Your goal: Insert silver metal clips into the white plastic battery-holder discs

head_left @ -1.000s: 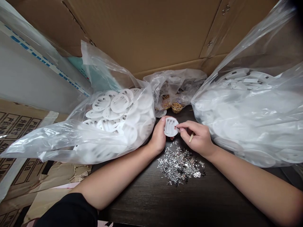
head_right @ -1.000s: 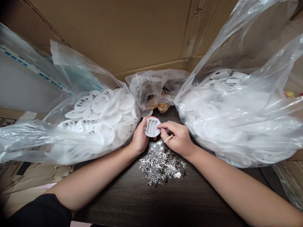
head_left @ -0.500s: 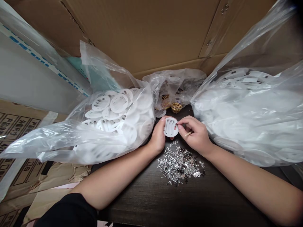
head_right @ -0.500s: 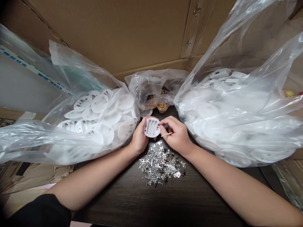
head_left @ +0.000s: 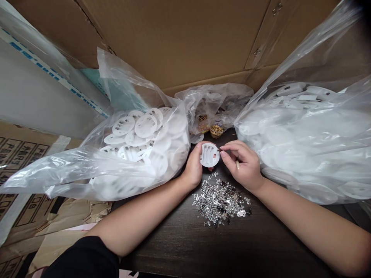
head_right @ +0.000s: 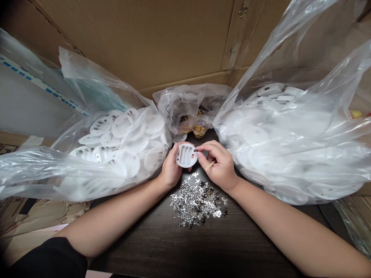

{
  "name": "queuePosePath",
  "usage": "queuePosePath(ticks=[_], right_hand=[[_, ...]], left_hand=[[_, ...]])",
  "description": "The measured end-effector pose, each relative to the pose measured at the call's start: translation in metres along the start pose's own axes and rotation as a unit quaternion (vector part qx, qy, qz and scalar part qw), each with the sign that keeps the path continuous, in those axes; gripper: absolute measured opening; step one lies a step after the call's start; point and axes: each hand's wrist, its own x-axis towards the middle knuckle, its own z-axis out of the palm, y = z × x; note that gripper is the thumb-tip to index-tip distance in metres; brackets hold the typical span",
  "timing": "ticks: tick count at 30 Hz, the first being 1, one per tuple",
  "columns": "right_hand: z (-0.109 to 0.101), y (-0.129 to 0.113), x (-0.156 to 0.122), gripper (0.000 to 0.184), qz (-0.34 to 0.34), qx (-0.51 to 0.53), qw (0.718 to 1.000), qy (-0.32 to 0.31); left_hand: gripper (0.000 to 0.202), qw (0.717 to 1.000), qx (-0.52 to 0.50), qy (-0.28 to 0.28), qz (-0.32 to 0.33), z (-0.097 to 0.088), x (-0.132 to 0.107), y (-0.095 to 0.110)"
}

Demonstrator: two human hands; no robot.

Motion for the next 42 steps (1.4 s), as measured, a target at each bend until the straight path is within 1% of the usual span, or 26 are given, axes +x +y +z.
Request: queuePosePath(ticks=[7,11,18,23,27,30,33,35,39,42], right_hand=[[-0.0011,-0.0008,-0.0011,0.019,-0.002,-0.006,1.0,-0.007],[-0.0002,0.0015,-0.002,0.021,-0.007,-0.007,1.0,-0.004],[0.0013,0.006,-0.0057,0.017,-0.001,0.027,1.0,-0.003],[-0.0004,0.0035,-0.0038,0.017,-0.012,0.019,1.0,0.002],[-0.0001,0.002,-0.0032,0.014,0.001,0.001,1.0,0.002],[0.0009,0.0023,-0.0038,0.014,0.003,-0.008,1.0,0.011],[0.0012,0.0026,-0.0036,0.019,-0.005,-0.02,1.0,0.016],[0.0011,0.0022,-0.0028,0.022,-0.005,-0.024,1.0,0.008],[0.0013,0.0007,-0.0007,0.016,0.001,-0.024,1.0,-0.004],[0.0017,0.0009,-0.0006,0.015,0.005,-0.02,1.0,-0.005]], left_hand=[[0.049,1.0,0.006,-0.017,0.004,-0.0029,-0.0001,-0.0039],[0.048,1.0,0.005,-0.013,0.003,-0.0034,-0.0004,-0.0051],[0.052,1.0,0.021,-0.013,0.003,-0.0028,-0.0013,-0.0035],[0.054,1.0,0.027,-0.012,0.0,-0.0022,-0.0009,-0.0027],[0.053,0.999,0.031,-0.011,-0.003,-0.0024,-0.0016,-0.0033],[0.053,0.999,0.044,-0.024,-0.005,-0.0029,-0.0023,-0.0027],[0.053,0.998,0.053,-0.042,-0.006,-0.0025,-0.0029,-0.0013],[0.053,0.997,0.055,-0.049,-0.006,-0.002,-0.0031,-0.0005],[0.052,0.997,0.056,-0.046,0.002,-0.0013,-0.0035,-0.0008],[0.053,0.997,0.06,-0.047,0.009,-0.0016,-0.0039,-0.0014]])
